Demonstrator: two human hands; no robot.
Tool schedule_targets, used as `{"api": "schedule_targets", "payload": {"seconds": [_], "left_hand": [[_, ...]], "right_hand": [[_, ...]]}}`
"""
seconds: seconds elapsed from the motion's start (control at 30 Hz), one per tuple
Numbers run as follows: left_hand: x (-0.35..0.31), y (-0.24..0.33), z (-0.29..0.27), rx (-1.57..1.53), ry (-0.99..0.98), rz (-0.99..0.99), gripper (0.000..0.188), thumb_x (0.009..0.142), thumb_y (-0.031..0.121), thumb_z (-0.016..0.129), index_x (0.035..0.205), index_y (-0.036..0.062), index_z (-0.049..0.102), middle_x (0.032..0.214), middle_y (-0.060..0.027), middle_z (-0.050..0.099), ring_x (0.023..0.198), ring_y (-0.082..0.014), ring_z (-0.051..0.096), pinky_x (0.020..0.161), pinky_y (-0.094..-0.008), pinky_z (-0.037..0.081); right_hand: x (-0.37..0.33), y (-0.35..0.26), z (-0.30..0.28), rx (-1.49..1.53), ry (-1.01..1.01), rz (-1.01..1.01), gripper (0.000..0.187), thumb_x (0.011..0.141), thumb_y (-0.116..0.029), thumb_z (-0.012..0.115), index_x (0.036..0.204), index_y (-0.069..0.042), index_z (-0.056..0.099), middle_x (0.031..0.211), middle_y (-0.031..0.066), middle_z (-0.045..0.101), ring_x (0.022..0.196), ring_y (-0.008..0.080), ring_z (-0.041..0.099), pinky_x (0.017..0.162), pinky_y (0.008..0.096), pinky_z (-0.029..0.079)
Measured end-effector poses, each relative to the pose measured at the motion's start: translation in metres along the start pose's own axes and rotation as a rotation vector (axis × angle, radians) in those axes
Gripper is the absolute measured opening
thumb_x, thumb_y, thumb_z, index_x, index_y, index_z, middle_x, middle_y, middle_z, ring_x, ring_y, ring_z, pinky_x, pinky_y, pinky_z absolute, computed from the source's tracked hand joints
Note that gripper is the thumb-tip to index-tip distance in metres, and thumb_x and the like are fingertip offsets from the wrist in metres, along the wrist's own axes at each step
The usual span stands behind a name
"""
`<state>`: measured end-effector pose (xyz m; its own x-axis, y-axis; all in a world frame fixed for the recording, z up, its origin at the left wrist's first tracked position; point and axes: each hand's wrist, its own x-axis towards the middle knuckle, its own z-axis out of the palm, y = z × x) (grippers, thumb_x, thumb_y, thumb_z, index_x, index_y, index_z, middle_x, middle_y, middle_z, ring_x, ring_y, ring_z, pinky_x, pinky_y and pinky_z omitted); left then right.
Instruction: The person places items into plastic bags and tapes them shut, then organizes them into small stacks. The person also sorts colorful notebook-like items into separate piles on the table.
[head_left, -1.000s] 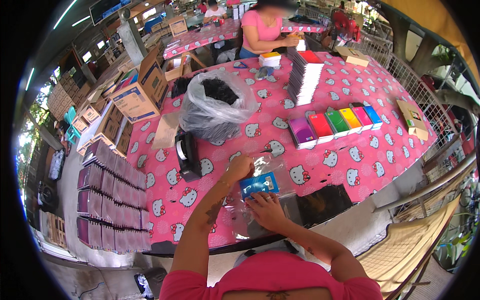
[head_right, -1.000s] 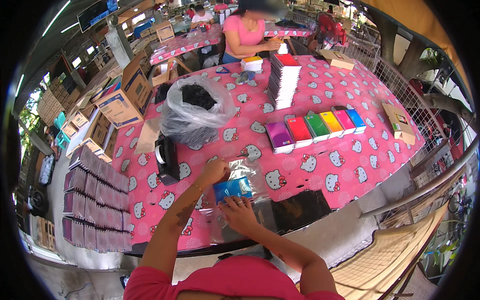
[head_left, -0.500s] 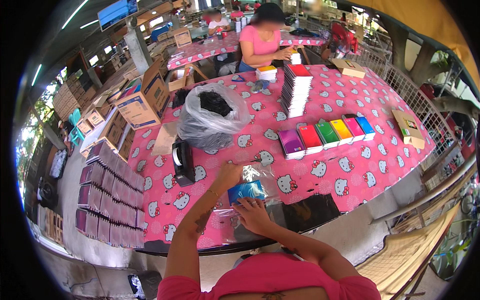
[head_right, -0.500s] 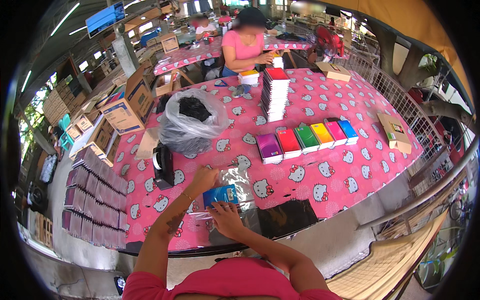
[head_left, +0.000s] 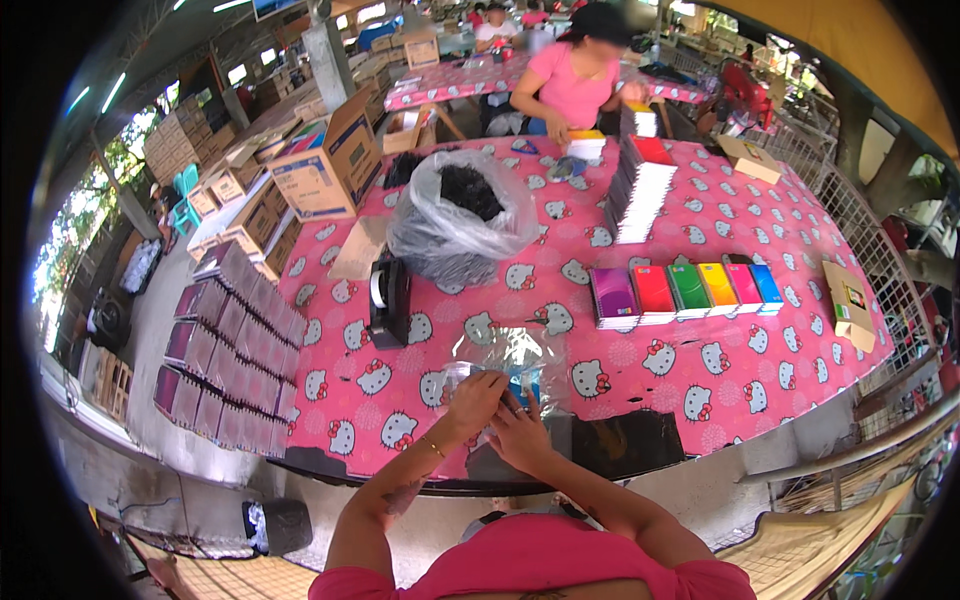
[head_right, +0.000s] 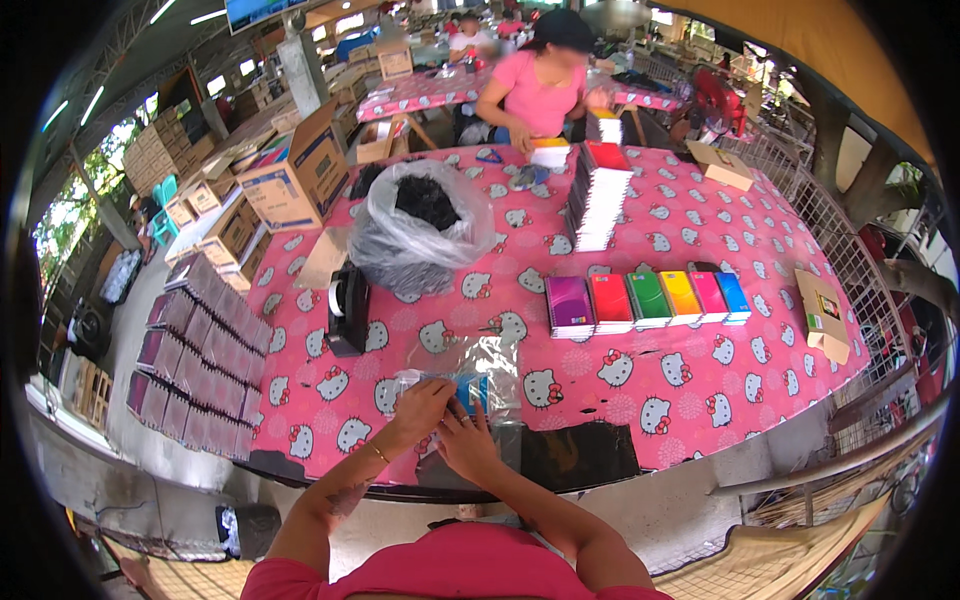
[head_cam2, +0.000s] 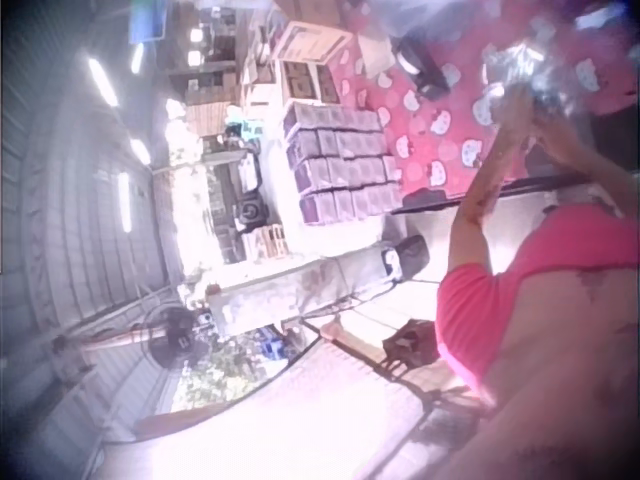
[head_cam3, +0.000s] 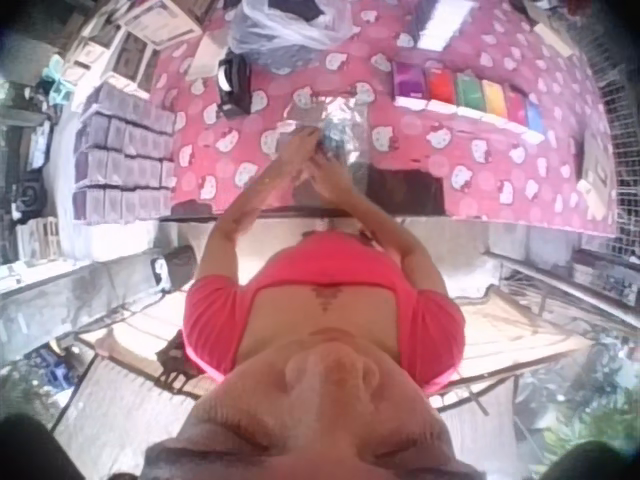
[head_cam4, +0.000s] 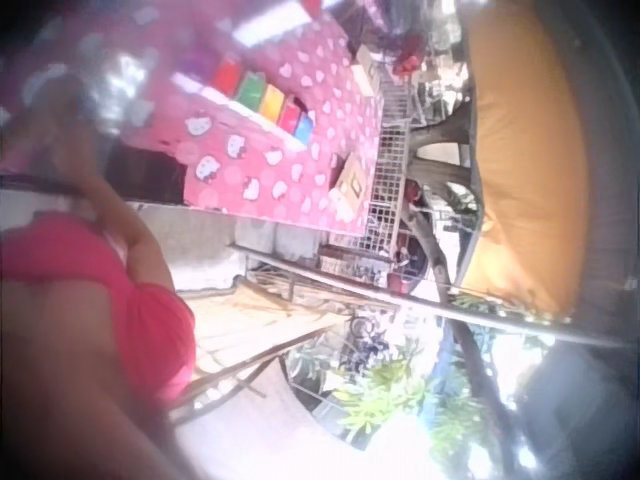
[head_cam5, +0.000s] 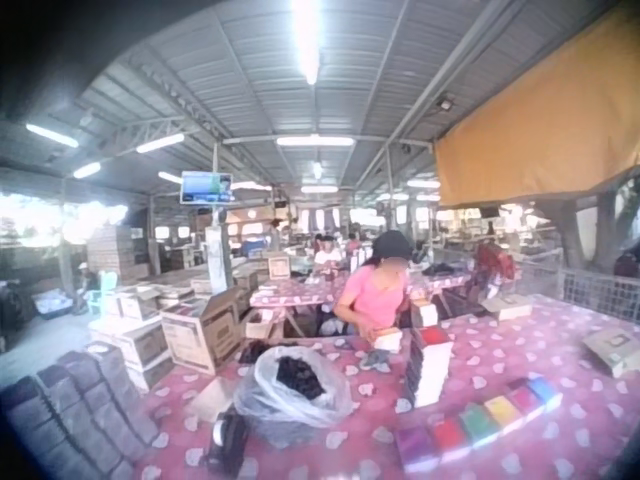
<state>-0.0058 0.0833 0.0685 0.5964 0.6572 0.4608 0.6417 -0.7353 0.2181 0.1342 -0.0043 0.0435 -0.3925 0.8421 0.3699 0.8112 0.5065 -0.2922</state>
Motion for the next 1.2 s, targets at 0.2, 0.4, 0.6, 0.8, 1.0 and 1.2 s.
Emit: {"api": "schedule_targets", "payload": {"seconds": [0.2,0.4,0.6,0.8,1.0,1.2], "left_hand": [[-0.007,0.01,0.004,-0.131,-0.037,-0.227,0.02,0.079,0.006,0.065,0.1,0.0061,0.065,0.09,-0.0129,0.068,0.079,-0.0326,0.068,0.064,-0.0413,0.054],[0.0,0.011,0.002,-0.256,0.056,-0.329,0.011,0.085,0.006,0.065,0.095,0.0086,0.067,0.09,-0.0099,0.07,0.073,-0.0341,0.068,0.061,-0.042,0.054],[-0.012,0.025,0.015,-0.155,0.156,-0.349,0.013,0.086,0.006,0.065,0.099,0.0081,0.068,0.108,-0.0128,0.068,0.083,-0.0364,0.069,0.069,-0.0443,0.056],[-0.014,0.031,0.015,0.132,0.21,-0.212,0.02,0.082,0.007,0.063,0.102,0.0051,0.068,0.112,-0.0169,0.06,0.104,-0.0345,0.06,0.085,-0.0405,0.053],[-0.015,0.032,0.022,0.166,0.006,-0.212,0.025,0.078,0.007,0.06,0.103,0.0056,0.065,0.095,-0.0115,0.056,0.093,-0.0293,0.059,0.079,-0.0383,0.053],[-0.027,0.025,0.018,0.187,0.059,-0.221,0.021,0.078,0.008,0.061,0.099,0.0067,0.063,0.091,-0.0106,0.055,0.089,-0.0281,0.06,0.074,-0.0371,0.054]], "right_hand": [[-0.001,0.008,0.004,0.034,-0.025,-0.025,0.045,0.08,-0.028,0.071,0.119,-0.01,0.063,0.137,0.009,0.052,0.137,0.03,0.041,0.115,0.0618,0.021],[0.007,0.025,0.006,0.617,0.011,0.182,0.05,0.077,-0.001,0.057,0.126,-0.003,0.044,0.128,0.0203,0.046,0.129,0.0371,0.042,0.114,0.0565,0.024],[0.025,0.035,-0.006,0.834,0.15,0.311,0.049,0.074,0.009,0.055,0.12,0.0,0.041,0.115,0.021,0.039,0.117,0.0402,0.041,0.103,0.0426,0.038],[0.055,0.046,-0.022,0.575,0.066,0.398,0.034,0.079,0.0,0.062,0.111,-0.007,0.057,0.112,0.0201,0.051,0.101,0.0393,0.057,0.086,0.0439,0.05],[0.111,0.095,-0.032,0.049,-0.291,0.098,0.02,0.079,-0.015,0.069,0.098,-0.011,0.066,0.1,0.0135,0.064,0.102,0.0381,0.06,0.084,0.0531,0.047],[0.114,0.076,-0.043,0.194,-0.12,-0.036,0.039,0.083,-0.028,0.071,0.119,-0.015,0.064,0.122,0.0112,0.062,0.114,0.0344,0.059,0.097,0.0498,0.045]]}}
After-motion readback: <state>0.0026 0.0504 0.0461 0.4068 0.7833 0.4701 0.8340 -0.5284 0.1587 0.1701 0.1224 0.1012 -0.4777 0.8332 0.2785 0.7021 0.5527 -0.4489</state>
